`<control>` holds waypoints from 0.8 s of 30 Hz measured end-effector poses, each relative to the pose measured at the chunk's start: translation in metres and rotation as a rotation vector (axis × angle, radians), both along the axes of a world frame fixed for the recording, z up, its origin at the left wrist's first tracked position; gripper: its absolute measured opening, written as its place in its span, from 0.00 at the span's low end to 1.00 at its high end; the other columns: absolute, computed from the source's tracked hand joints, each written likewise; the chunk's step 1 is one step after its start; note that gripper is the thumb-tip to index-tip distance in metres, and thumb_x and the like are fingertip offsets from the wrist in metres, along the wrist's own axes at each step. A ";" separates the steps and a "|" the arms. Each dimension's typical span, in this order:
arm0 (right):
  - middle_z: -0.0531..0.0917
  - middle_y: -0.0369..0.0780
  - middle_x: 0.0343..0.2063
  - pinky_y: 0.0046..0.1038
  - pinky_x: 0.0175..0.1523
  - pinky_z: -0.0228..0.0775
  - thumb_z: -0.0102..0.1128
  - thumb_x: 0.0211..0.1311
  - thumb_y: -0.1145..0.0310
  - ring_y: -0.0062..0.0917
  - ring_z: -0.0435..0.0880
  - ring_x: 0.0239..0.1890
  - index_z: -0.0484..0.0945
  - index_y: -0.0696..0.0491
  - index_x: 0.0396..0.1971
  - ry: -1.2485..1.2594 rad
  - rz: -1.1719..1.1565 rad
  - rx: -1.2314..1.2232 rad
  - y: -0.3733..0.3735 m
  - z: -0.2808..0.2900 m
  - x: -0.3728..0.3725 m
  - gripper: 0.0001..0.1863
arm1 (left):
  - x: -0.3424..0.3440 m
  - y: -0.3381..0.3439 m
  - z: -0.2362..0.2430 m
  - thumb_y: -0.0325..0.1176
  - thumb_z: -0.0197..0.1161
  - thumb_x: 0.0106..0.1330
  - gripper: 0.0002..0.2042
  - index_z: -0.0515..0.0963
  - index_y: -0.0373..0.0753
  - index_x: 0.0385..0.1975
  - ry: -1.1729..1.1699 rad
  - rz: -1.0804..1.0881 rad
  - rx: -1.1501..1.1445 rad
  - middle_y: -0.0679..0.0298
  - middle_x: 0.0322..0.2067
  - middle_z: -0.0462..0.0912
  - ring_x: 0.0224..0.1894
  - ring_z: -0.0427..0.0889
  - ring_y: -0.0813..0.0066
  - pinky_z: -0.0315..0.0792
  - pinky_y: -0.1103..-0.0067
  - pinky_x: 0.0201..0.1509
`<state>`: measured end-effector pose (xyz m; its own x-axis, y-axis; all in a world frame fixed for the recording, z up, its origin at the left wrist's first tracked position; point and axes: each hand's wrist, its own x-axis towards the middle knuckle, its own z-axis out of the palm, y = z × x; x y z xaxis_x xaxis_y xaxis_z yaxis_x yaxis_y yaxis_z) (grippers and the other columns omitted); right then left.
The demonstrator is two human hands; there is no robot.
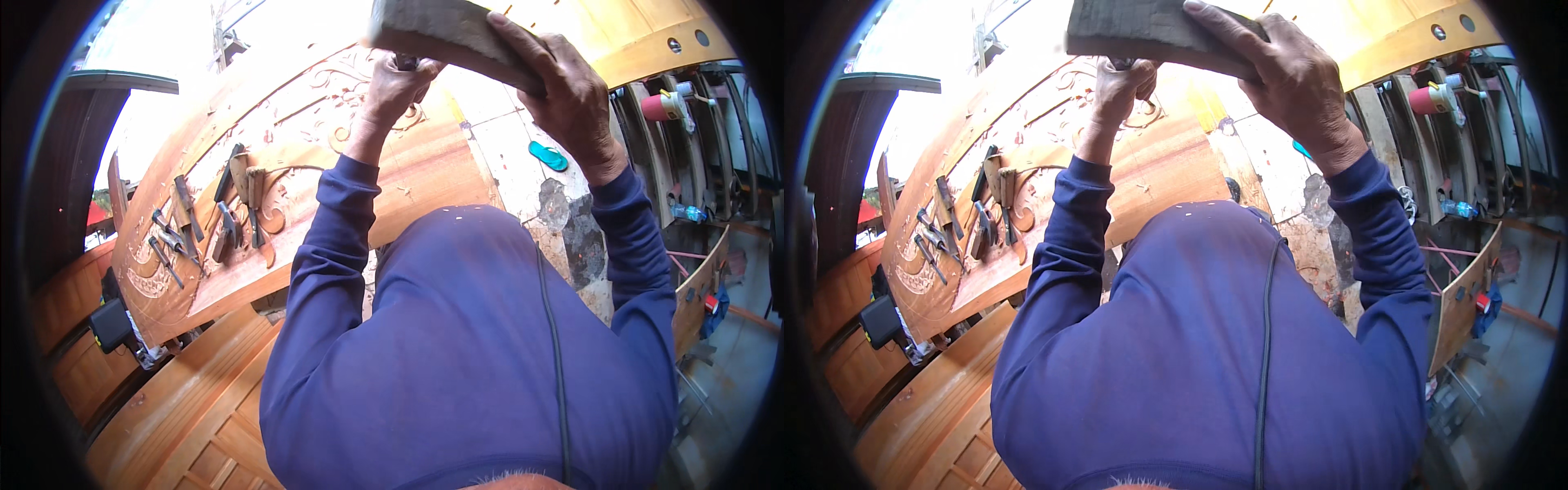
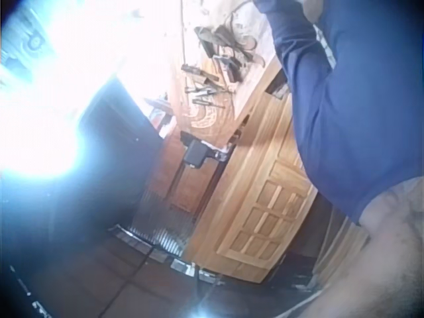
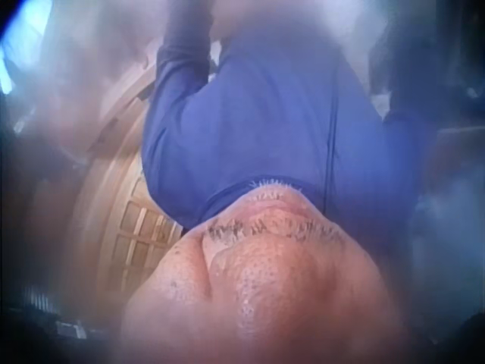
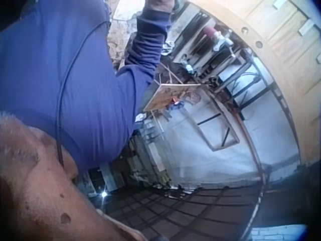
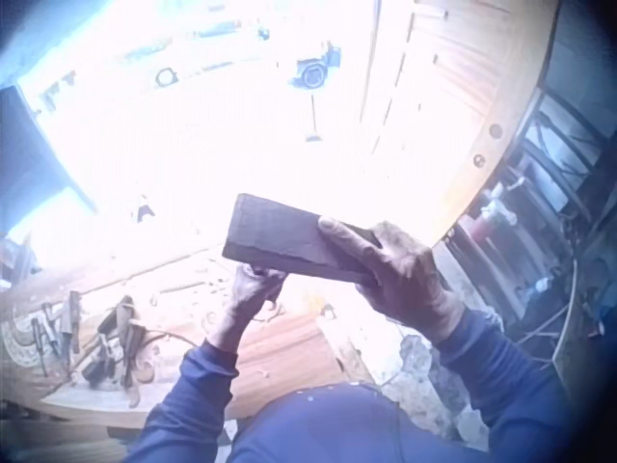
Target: The person carves decorative floral patterns into a large wooden board using a chisel and a wooden mallet.
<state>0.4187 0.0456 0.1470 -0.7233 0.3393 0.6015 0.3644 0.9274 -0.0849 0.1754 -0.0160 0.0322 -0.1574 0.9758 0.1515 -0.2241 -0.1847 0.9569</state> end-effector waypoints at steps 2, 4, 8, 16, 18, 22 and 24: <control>0.82 0.36 0.39 0.35 0.44 0.84 0.69 0.56 0.77 0.31 0.85 0.38 0.66 0.27 0.73 -0.078 -0.037 0.008 0.002 -0.009 0.007 0.45 | 0.012 -0.001 -0.005 0.29 0.68 0.68 0.05 0.82 0.33 0.35 0.281 0.188 0.009 0.72 0.15 0.72 0.16 0.72 0.85 0.65 0.85 0.19; 0.83 0.37 0.39 0.34 0.45 0.85 0.71 0.54 0.78 0.31 0.86 0.38 0.68 0.29 0.73 -0.084 -0.038 0.003 0.006 -0.022 0.010 0.46 | 0.031 -0.011 -0.004 0.31 0.72 0.68 0.07 0.82 0.36 0.36 0.143 0.375 0.144 0.66 0.21 0.83 0.23 0.80 0.85 0.74 0.86 0.27; 0.85 0.38 0.42 0.30 0.46 0.84 0.72 0.56 0.77 0.29 0.88 0.40 0.68 0.33 0.73 0.081 -0.071 -0.229 0.005 -0.032 0.025 0.44 | 0.022 -0.006 0.012 0.33 0.72 0.68 0.08 0.77 0.43 0.35 -0.025 0.628 0.147 0.71 0.23 0.80 0.21 0.75 0.87 0.69 0.87 0.24; 0.84 0.37 0.53 0.24 0.49 0.83 0.71 0.60 0.80 0.18 0.85 0.45 0.66 0.49 0.72 0.431 -0.080 -0.815 -0.009 -0.045 0.052 0.40 | 0.029 0.004 -0.011 0.37 0.65 0.75 0.20 0.63 0.47 0.21 0.061 0.931 0.257 0.75 0.11 0.62 0.11 0.59 0.90 0.52 0.86 0.12; 0.84 0.38 0.52 0.24 0.49 0.83 0.72 0.60 0.80 0.18 0.85 0.45 0.67 0.49 0.72 0.445 -0.101 -0.830 -0.009 -0.048 0.063 0.40 | 0.050 -0.018 -0.015 0.37 0.63 0.76 0.20 0.63 0.45 0.22 0.154 0.836 0.311 0.74 0.12 0.64 0.11 0.60 0.88 0.55 0.84 0.14; 0.85 0.38 0.51 0.24 0.48 0.82 0.73 0.59 0.79 0.18 0.85 0.44 0.67 0.50 0.71 0.452 -0.121 -0.859 -0.010 -0.050 0.069 0.39 | 0.045 -0.028 0.000 0.37 0.62 0.76 0.17 0.66 0.42 0.24 -0.001 0.748 0.205 0.71 0.13 0.66 0.13 0.63 0.85 0.59 0.81 0.16; 0.85 0.38 0.51 0.24 0.48 0.82 0.73 0.59 0.78 0.18 0.85 0.44 0.68 0.51 0.71 0.453 -0.123 -0.859 -0.011 -0.049 0.069 0.39 | 0.047 -0.030 0.000 0.36 0.61 0.76 0.17 0.66 0.42 0.24 0.056 0.719 0.189 0.71 0.13 0.66 0.12 0.63 0.85 0.58 0.81 0.16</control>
